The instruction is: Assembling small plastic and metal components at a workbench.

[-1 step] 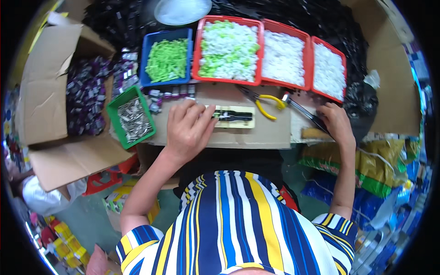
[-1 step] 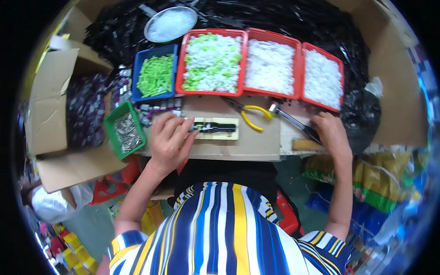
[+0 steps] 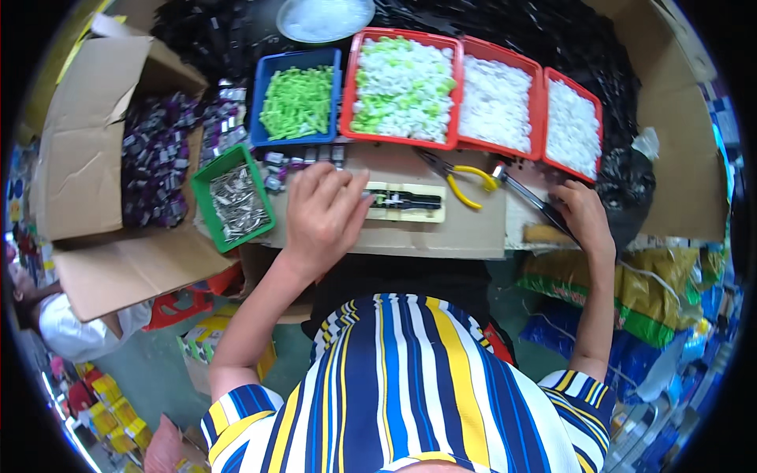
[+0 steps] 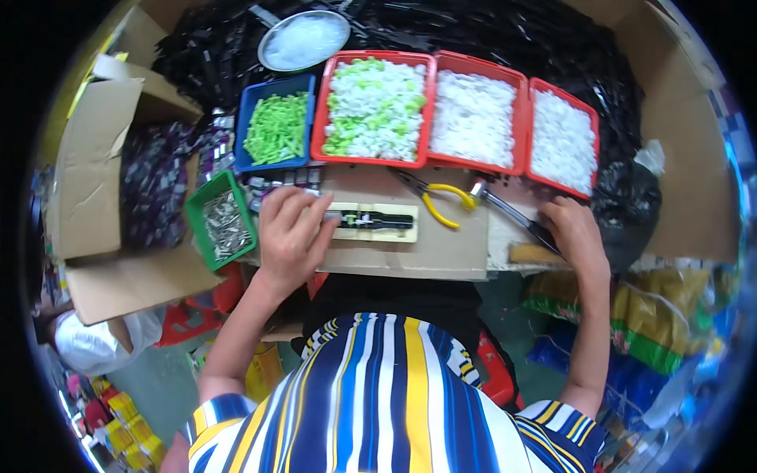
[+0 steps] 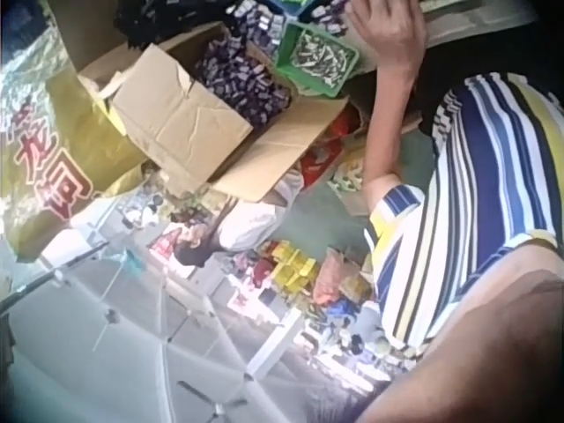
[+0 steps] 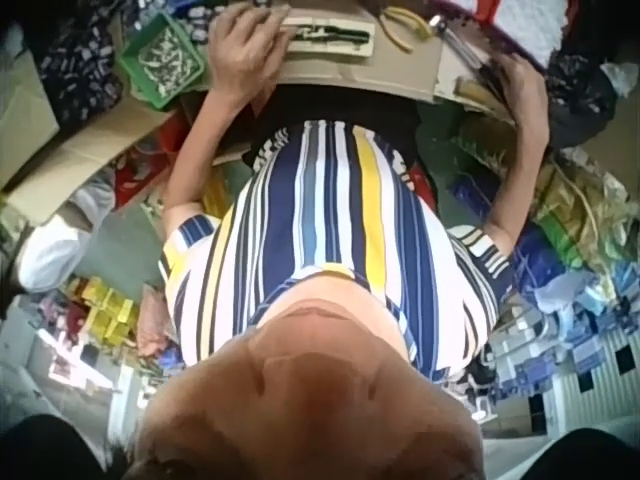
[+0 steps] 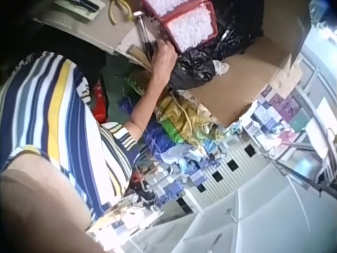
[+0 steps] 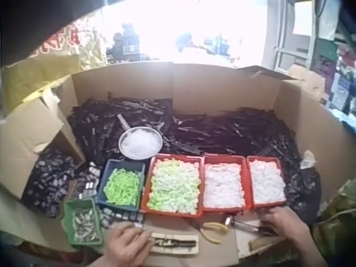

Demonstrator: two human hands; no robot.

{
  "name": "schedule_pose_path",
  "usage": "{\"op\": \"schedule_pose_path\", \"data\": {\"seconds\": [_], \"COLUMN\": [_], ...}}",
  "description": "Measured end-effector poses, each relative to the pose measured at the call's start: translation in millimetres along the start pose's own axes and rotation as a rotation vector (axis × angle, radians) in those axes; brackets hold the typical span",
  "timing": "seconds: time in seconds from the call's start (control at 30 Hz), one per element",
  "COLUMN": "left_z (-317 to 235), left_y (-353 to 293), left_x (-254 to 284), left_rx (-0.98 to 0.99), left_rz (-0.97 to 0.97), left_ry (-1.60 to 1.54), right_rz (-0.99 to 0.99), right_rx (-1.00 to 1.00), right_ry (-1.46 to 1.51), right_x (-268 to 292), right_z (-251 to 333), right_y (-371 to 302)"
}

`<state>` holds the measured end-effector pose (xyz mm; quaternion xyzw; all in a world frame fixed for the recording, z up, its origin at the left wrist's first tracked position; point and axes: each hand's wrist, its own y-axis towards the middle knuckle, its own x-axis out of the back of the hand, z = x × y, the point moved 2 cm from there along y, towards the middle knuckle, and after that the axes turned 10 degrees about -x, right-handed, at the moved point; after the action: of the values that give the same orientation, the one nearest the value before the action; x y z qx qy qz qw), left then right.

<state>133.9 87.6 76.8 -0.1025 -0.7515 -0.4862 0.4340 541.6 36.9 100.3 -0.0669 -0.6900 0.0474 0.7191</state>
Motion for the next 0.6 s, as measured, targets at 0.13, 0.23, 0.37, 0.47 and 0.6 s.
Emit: {"op": "schedule_pose_path", "data": {"seconds": [0.13,0.23,0.37,0.47,0.6], "left_z": [30,57,91,108,119], "left_y": [13,24,32,40,46], "left_x": [17,20,8,-2,-8], "left_rx": [0.200,0.298,0.306,0.267,0.249], "left_rz": [-0.056,-0.068,-0.050,-0.040,0.070], "left_ry": [0.038,0.050,0.117,0.229,0.287], "right_rz": [0.009,-0.006,0.013,-0.078,-0.206], "right_rx": [0.033,0.047,0.001,-0.018,0.006], "right_ry": [0.068,0.116,0.355,0.423,0.511], "right_x": [0,-2,1,13,26], "right_z": [2,-3,-8,-6,4], "right_y": [9,10,6,1,-2]}}
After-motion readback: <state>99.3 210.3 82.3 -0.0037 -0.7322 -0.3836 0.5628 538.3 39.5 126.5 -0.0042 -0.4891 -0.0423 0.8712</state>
